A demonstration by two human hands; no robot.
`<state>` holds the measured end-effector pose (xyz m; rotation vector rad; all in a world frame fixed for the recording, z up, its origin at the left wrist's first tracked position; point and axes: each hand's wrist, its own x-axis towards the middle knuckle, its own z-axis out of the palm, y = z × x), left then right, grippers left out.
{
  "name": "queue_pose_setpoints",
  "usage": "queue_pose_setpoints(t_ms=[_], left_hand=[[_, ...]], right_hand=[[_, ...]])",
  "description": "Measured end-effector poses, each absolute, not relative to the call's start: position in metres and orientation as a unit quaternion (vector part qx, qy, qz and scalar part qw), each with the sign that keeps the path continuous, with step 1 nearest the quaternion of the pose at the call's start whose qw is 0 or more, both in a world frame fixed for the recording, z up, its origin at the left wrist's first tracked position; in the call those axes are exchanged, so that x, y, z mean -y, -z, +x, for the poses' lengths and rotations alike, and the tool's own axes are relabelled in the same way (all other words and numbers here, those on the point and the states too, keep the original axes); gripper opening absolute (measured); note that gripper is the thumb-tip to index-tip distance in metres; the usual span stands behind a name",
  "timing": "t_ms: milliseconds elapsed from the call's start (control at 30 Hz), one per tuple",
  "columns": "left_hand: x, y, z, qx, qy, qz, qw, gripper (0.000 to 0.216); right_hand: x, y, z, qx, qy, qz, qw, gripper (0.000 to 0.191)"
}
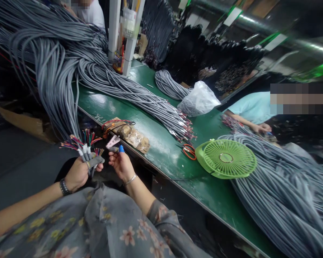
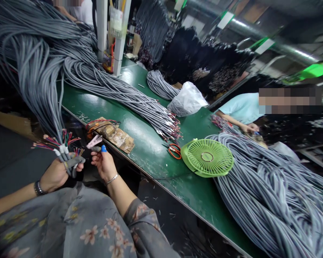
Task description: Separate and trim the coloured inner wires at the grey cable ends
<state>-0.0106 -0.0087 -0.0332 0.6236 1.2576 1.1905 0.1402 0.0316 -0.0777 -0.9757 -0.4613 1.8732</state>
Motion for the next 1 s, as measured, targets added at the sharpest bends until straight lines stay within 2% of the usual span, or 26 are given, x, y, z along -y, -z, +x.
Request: queue_pose_setpoints(t_ms=[133, 267, 367, 500, 667, 900, 1000], left_hand=[[0.01, 0.044, -0.01, -0.534, -0.51, 0.291, 0.608, 0.038], [0.014, 0.052, -0.014, -0.535, -0.506, 0.326, 0.592, 0.035], [0.019, 0.055, -0.015, -0.556, -0.481, 0.358, 0.576, 0.034], [0.024, 0.056, -0.014, -0.556, -0.457, 0.39, 0.574, 0.039], [0.028, 0.056, -0.016, -0.552, -0.462, 0.393, 0.573, 0.036], [0.033, 0.049, -0.022, -0.528, -0.444, 0.412, 0.596, 0.04], [0.034, 0.046, -0.026, -0.526, -0.454, 0.43, 0.577, 0.041]], right_hand=[[-0.019, 0.087, 0.147, 0.252, -0.73, -0.408, 0.488, 0.041], [-0.006, 0.091, 0.151, 0.325, -0.671, -0.436, 0.504, 0.046], [0.003, 0.085, 0.149, 0.402, -0.621, -0.444, 0.506, 0.042], [0.011, 0.067, 0.138, 0.491, -0.603, -0.404, 0.482, 0.043], [0.009, 0.048, 0.125, 0.536, -0.566, -0.436, 0.451, 0.047], [0.004, 0.056, 0.128, 0.52, -0.546, -0.454, 0.474, 0.031], [0.004, 0.064, 0.134, 0.521, -0.543, -0.452, 0.478, 0.018]])
